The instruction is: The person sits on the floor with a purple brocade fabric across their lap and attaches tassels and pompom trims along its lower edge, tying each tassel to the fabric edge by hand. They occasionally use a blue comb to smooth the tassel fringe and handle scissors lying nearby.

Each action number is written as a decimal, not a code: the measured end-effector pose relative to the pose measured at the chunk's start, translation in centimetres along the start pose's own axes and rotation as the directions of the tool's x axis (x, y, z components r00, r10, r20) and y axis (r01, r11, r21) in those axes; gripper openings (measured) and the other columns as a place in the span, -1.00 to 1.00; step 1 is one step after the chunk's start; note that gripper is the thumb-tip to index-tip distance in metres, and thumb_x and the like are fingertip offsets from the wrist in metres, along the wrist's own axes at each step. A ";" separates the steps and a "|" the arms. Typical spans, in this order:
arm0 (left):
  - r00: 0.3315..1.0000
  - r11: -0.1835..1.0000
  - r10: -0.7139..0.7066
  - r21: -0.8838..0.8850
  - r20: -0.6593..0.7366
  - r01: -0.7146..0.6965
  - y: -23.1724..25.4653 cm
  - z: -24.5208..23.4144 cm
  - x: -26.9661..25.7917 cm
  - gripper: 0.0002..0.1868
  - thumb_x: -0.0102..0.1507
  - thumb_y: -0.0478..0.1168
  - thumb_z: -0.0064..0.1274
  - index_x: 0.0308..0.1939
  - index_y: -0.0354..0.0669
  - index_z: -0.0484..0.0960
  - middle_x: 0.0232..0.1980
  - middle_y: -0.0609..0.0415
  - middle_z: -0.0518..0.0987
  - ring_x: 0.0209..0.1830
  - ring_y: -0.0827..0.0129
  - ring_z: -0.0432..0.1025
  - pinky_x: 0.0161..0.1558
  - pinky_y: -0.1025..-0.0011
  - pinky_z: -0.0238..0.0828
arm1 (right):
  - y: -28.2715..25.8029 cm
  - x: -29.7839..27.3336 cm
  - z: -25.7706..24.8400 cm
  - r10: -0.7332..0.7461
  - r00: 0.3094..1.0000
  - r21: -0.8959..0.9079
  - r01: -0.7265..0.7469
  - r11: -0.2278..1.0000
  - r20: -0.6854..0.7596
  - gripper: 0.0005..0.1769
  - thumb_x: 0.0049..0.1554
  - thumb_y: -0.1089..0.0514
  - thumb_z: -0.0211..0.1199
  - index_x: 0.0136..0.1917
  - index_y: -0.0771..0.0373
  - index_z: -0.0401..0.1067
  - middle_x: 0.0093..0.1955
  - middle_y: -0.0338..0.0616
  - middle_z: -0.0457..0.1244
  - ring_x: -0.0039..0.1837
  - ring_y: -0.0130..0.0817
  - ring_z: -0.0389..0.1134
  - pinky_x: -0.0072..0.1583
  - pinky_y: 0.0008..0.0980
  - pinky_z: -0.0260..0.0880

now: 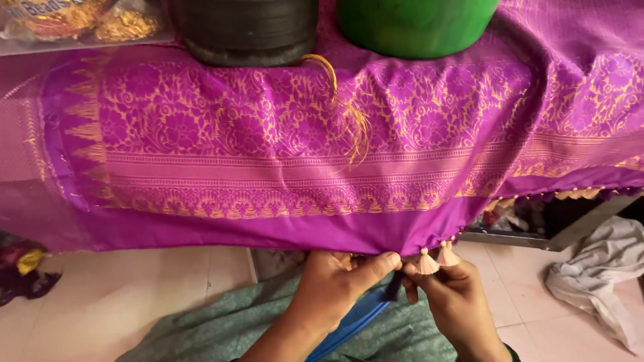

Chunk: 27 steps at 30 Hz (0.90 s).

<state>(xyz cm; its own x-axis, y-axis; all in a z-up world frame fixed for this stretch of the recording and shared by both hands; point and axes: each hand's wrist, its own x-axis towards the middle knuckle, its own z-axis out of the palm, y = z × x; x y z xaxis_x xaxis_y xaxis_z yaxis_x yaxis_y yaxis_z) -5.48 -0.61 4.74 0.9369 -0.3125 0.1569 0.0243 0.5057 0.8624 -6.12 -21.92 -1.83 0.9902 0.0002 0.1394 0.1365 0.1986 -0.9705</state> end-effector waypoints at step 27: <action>0.995 0.995 0.041 -0.099 0.092 -0.032 1.5 1.9 -0.9 -0.85 0.31 -0.42 0.06 -0.08 -0.44 0.66 -0.14 -0.03 0.70 -0.15 0.37 0.58 -0.05 0.36 0.53 | -0.5 -0.4 0.2 -0.255 0.967 -0.108 0.255 0.961 0.013 -0.88 0.23 0.32 0.21 0.00 0.42 0.50 -0.11 0.00 0.42 -0.12 -0.25 0.46 -0.05 -0.26 0.52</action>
<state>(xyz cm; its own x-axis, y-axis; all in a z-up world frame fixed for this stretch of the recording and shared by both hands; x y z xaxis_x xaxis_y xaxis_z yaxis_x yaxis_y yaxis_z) -6.92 -1.06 6.80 0.9010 -0.3641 0.2360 0.0285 0.5924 0.8051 -6.62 -21.85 -1.38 0.9222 -0.0373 0.3850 0.3868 0.0849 -0.9183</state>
